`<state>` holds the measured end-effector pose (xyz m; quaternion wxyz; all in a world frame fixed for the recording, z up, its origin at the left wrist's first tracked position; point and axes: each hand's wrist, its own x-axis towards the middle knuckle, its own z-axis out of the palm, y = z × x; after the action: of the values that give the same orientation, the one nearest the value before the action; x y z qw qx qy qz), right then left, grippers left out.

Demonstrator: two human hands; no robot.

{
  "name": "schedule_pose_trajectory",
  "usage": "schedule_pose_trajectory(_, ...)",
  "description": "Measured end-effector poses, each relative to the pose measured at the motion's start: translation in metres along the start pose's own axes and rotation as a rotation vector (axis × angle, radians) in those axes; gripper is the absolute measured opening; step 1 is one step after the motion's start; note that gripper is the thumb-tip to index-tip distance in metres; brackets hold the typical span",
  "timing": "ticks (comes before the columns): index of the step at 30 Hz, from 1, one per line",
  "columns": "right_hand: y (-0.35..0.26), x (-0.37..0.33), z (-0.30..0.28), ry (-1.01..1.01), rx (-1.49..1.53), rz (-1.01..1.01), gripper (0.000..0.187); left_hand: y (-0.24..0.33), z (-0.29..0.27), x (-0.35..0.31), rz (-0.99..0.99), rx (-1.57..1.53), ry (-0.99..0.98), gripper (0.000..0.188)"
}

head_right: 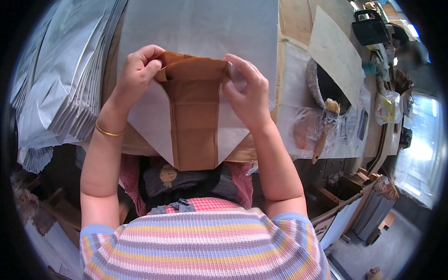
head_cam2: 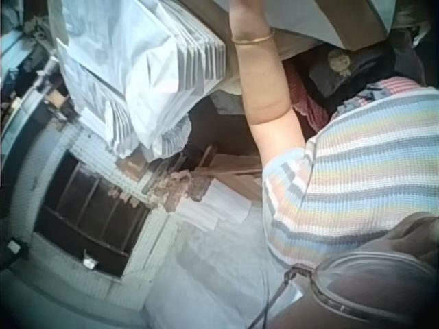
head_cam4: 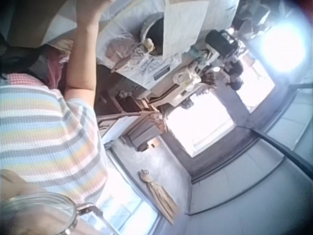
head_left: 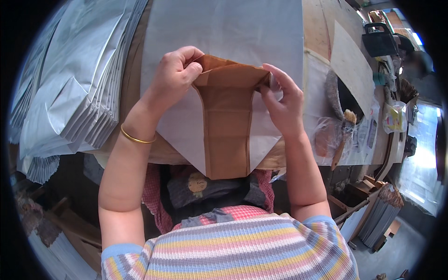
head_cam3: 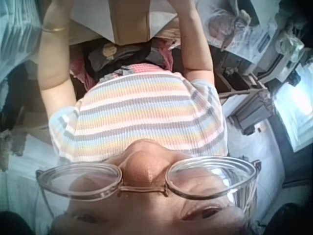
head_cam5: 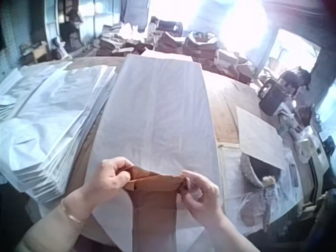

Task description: The person opens a brown paper envelope, applies a substance with a brush to the inside flap, folds the flap closed, and presses it down. This process is repeated for multiple envelopes.

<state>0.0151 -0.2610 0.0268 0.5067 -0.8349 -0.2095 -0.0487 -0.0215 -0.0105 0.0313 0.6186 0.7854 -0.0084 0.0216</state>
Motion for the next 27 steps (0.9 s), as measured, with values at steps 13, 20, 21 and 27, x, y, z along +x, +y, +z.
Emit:
schedule_pose_trajectory(13, -0.008, 0.053, -0.036, -0.468, -0.123, -0.177, 0.018, 0.039, 0.014, 0.022, 0.013, 0.069, -0.373, 0.015)
schedule_pose_trajectory(20, -0.028, 0.035, -0.031, -0.448, -0.186, -0.340, 0.023, 0.027, 0.020, 0.021, 0.189, 0.241, -0.325, 0.008)
schedule_pose_trajectory(21, -0.025, 0.035, -0.022, -0.413, -0.225, -0.399, 0.019, 0.025, 0.022, 0.023, 0.335, 0.290, -0.298, 0.008)
schedule_pose_trajectory(27, -0.017, 0.019, 0.005, -0.080, -0.509, -0.742, 0.010, 0.020, 0.024, 0.024, 0.361, 0.258, -0.329, 0.006)
